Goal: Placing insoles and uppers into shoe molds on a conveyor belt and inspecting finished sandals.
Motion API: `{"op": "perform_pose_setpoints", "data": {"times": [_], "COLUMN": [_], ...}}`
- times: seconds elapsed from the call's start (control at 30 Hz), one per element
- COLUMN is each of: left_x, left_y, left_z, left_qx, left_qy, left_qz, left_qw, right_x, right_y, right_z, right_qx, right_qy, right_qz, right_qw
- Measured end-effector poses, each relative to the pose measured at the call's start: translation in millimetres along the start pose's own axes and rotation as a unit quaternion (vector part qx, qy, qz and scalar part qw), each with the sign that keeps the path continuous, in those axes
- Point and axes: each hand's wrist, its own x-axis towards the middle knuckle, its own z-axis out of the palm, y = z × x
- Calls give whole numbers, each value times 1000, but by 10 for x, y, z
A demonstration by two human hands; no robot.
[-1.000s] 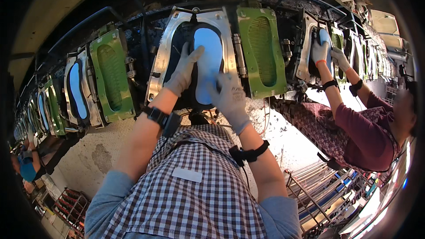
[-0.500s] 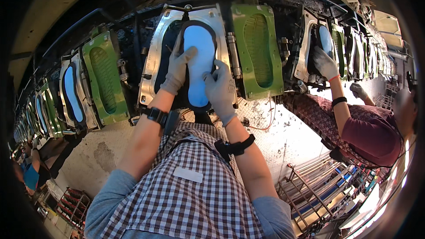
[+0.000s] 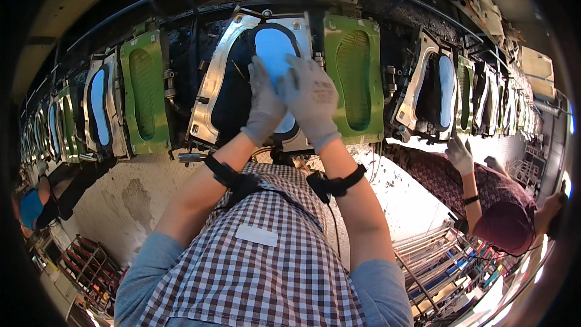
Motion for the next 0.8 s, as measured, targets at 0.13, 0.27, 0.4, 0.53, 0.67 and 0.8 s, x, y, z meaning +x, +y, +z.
{"op": "perform_pose_setpoints", "data": {"times": [0.13,0.27,0.4,0.53,0.67,0.8], "left_x": [-417,-482,-1004,-1110,-1131,-1253], "left_y": [-294,245,-771,-1122,-1069,-641], "left_z": [98,-644,-1761,-2271,-2059,-1170], "left_qx": [71,142,195,284,138,137], "left_qy": [-215,-201,-170,-196,-264,-333], "left_qz": [159,117,128,52,162,302], "left_qw": [961,962,958,937,941,883], "right_x": [389,787,836,872,919,841], "right_y": [-728,-561,-269,-112,-52,-75], "right_z": [356,634,496,534,567,551], "right_qx": [-188,-439,-232,-52,-25,-26], "right_qy": [-214,-328,-212,-164,-143,-103], "right_qz": [-356,-325,-366,-366,-385,-389], "right_qw": [890,771,876,915,911,915]}}
